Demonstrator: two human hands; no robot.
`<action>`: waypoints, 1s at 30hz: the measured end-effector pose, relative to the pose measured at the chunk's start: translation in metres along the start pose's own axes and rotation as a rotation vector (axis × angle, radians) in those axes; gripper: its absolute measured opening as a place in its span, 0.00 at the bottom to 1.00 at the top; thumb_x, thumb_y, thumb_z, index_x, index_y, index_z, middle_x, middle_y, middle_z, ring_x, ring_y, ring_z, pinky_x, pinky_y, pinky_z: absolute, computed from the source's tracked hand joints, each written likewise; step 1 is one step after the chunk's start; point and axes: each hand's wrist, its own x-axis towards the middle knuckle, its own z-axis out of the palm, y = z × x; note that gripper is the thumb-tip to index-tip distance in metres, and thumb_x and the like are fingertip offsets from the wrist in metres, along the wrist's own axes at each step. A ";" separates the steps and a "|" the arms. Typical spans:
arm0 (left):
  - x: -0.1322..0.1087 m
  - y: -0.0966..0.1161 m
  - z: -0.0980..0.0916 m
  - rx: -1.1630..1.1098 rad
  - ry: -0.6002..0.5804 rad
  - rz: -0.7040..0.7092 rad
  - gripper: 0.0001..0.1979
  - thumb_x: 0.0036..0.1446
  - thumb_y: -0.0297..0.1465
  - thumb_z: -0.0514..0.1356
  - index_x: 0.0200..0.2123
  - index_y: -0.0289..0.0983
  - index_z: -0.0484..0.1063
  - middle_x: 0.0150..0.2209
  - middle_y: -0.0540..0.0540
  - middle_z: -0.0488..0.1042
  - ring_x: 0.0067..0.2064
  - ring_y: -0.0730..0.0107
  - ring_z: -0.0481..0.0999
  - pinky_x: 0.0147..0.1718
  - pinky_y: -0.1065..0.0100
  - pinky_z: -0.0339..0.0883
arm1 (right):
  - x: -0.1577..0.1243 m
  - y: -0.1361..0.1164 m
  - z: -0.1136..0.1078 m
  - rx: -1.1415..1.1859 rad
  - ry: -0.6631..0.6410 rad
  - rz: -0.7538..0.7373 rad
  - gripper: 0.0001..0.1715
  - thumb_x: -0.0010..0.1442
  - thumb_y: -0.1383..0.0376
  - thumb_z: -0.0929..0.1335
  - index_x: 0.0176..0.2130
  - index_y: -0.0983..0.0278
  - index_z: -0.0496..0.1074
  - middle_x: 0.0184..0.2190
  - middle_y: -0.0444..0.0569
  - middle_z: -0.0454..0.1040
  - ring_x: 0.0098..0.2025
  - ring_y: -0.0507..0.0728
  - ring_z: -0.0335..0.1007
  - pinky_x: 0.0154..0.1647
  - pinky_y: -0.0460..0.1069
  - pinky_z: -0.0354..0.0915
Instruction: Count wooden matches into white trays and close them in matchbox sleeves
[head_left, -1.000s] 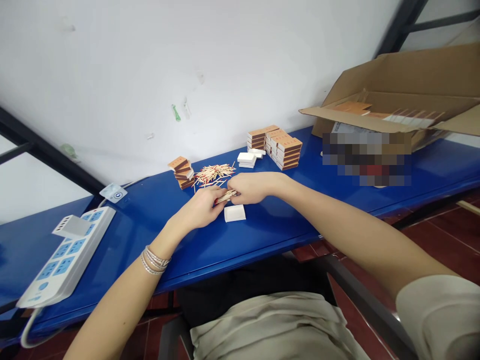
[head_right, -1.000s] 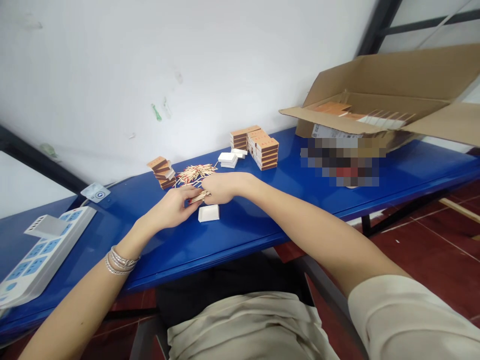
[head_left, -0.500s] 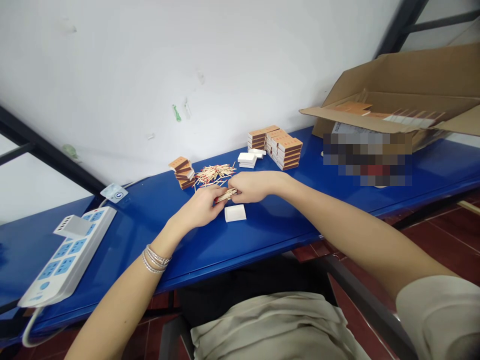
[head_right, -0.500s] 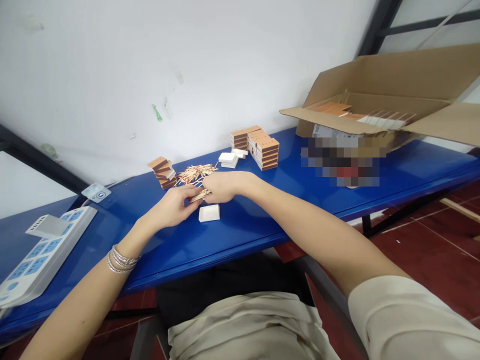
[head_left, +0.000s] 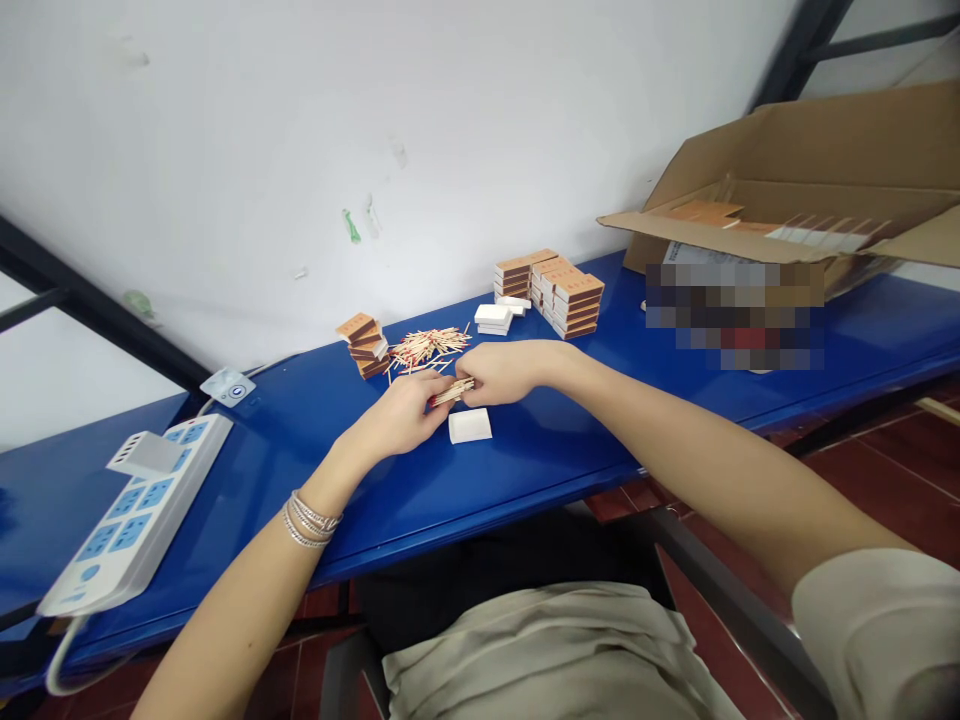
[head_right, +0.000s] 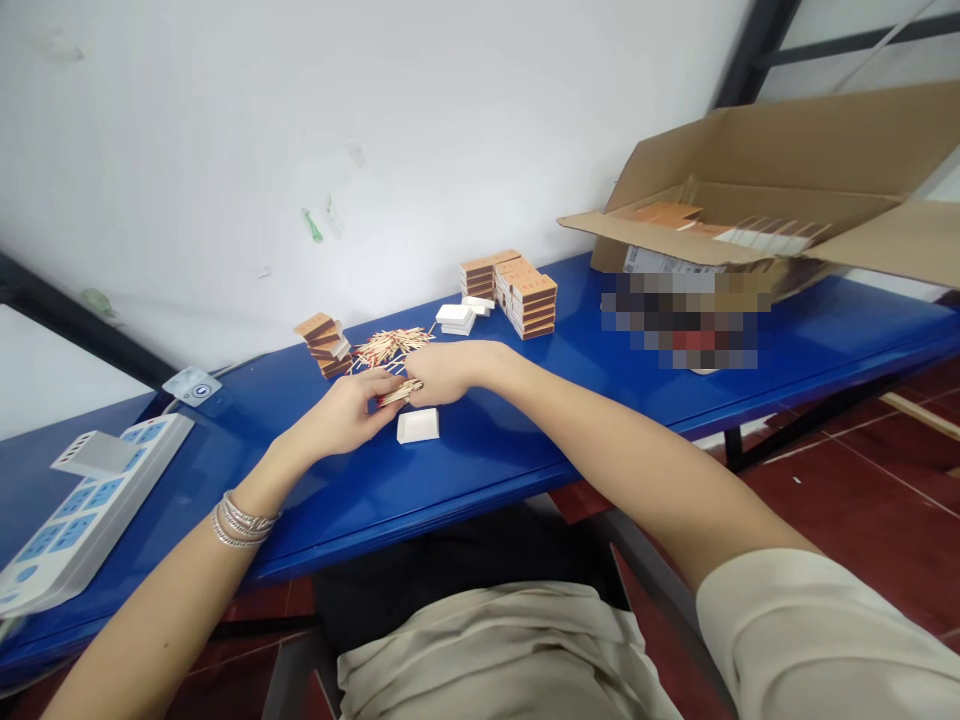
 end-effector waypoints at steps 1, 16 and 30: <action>0.000 0.000 0.000 -0.012 -0.002 -0.002 0.08 0.62 0.27 0.53 0.33 0.35 0.71 0.32 0.46 0.72 0.34 0.67 0.70 0.36 0.67 0.62 | 0.000 0.001 0.000 0.010 0.000 0.005 0.12 0.57 0.61 0.63 0.31 0.67 0.71 0.25 0.50 0.72 0.24 0.52 0.61 0.25 0.48 0.53; 0.001 -0.007 -0.001 -0.129 -0.019 -0.029 0.08 0.59 0.28 0.55 0.32 0.35 0.74 0.31 0.48 0.74 0.34 0.68 0.71 0.36 0.67 0.65 | 0.002 0.007 -0.003 0.126 -0.037 0.005 0.15 0.57 0.56 0.68 0.33 0.67 0.73 0.26 0.46 0.73 0.26 0.52 0.63 0.25 0.48 0.53; -0.003 0.015 -0.011 -0.042 -0.185 0.049 0.10 0.62 0.29 0.54 0.38 0.36 0.75 0.33 0.46 0.72 0.31 0.70 0.71 0.33 0.68 0.64 | -0.013 0.035 -0.020 0.324 -0.066 0.112 0.36 0.50 0.38 0.68 0.40 0.66 0.77 0.31 0.50 0.79 0.32 0.55 0.72 0.32 0.48 0.62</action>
